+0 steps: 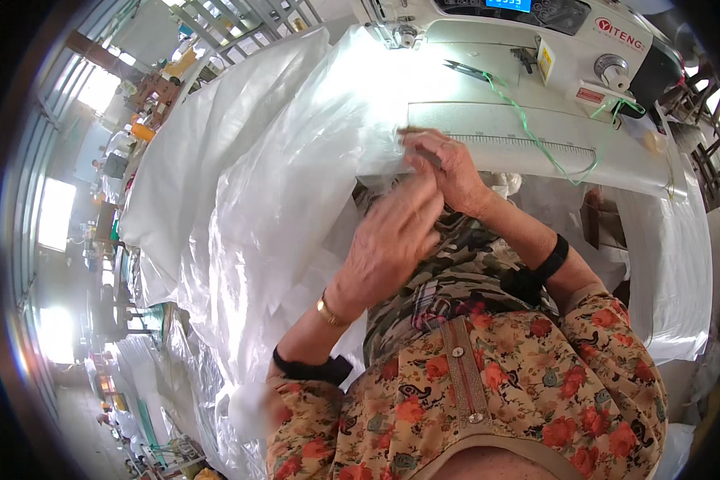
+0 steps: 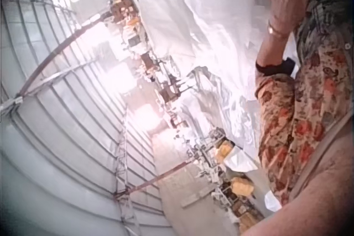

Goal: Sewing the edges of a large white woven plastic sheet using an industrial sewing machine.

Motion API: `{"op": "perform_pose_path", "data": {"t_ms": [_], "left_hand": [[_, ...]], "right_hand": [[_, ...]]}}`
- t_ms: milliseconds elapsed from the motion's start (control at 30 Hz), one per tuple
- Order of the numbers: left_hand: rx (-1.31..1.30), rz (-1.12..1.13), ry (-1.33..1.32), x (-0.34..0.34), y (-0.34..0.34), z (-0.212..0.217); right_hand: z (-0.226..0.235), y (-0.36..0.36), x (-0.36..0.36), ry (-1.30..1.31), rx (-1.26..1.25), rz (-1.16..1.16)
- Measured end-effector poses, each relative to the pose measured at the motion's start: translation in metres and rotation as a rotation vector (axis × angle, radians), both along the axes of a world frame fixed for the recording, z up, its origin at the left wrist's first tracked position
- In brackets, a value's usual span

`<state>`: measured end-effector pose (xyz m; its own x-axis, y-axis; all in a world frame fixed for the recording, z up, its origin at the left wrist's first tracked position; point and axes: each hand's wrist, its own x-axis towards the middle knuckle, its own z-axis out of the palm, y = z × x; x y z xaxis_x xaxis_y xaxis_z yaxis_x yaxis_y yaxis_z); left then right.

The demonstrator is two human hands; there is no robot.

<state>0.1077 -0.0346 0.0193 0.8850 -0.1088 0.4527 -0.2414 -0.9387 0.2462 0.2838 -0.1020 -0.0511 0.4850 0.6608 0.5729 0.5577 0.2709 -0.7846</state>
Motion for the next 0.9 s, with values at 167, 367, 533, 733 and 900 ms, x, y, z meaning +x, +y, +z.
{"op": "perform_pose_path", "data": {"t_ms": [167,367,533,733,900], "left_hand": [[0.042,0.344,-0.091,0.034,0.036,-0.041],[-0.183,0.310,0.002,0.034,0.050,-0.045],[-0.125,0.343,-0.058,0.039,0.060,-0.039],[-0.424,0.420,0.042,0.044,0.045,-0.014],[-0.006,0.240,-0.089,0.044,0.041,-0.022]], "right_hand": [[-0.006,0.004,-0.023,0.362,-0.042,-0.261],[-0.016,0.002,-0.030,0.895,0.060,-0.082],[-0.041,0.016,-0.041,0.989,0.075,0.188],[-0.022,-0.002,-0.038,0.841,-0.041,0.090],[-0.037,0.003,-0.045,0.873,0.177,0.104]]}}
